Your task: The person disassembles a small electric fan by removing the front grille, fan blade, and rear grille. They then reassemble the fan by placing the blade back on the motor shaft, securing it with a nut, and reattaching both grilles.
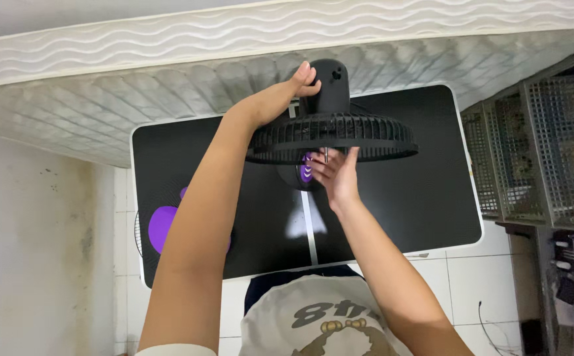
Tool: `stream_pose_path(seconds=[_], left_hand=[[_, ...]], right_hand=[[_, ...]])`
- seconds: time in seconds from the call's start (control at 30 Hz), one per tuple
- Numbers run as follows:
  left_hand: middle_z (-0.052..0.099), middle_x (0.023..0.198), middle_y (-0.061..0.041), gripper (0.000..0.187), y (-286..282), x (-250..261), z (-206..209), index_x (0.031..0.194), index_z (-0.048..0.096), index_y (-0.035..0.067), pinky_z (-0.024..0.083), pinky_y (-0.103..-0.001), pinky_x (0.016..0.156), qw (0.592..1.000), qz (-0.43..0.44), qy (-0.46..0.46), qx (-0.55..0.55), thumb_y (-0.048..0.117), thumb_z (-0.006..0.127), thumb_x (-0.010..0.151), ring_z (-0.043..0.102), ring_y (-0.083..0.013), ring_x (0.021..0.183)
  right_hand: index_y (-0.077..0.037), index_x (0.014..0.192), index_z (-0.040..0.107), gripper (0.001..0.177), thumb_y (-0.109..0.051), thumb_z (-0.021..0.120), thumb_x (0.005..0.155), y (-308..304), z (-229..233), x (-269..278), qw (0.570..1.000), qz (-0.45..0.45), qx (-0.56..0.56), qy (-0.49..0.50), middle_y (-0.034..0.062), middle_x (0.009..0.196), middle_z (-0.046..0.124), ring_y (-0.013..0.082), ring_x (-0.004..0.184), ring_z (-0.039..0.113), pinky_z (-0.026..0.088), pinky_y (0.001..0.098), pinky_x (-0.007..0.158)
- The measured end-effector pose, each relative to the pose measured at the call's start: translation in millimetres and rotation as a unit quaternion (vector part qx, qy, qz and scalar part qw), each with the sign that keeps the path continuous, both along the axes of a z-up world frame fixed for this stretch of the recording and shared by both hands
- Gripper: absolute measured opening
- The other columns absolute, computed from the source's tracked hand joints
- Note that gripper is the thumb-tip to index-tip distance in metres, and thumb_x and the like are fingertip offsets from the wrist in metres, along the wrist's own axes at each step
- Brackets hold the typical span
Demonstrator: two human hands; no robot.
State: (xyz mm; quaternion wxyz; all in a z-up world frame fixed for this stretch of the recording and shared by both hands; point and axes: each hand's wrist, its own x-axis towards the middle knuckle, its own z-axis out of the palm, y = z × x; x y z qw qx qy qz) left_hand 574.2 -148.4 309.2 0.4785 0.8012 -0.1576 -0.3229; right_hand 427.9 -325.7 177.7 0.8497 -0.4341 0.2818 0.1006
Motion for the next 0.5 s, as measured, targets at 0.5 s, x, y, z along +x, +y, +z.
stream_pose_path(seconds=[0.5], left_hand=[[0.049,0.158,-0.010,0.069,43.1,-21.7,3.9,0.142,0.062,0.012,0.032,-0.040,0.117,0.948,0.120,-0.208,-0.210,0.050,0.015,0.109,0.043,-0.0286,0.147]], right_hand=[[-0.007,0.126,0.052,0.044,-0.046,0.038,0.110,-0.8,3.9,-10.1,0.971,-0.098,-0.114,-0.185,0.0108,0.122,0.063,0.0232,0.119,0.064,0.046,0.0415,0.110]])
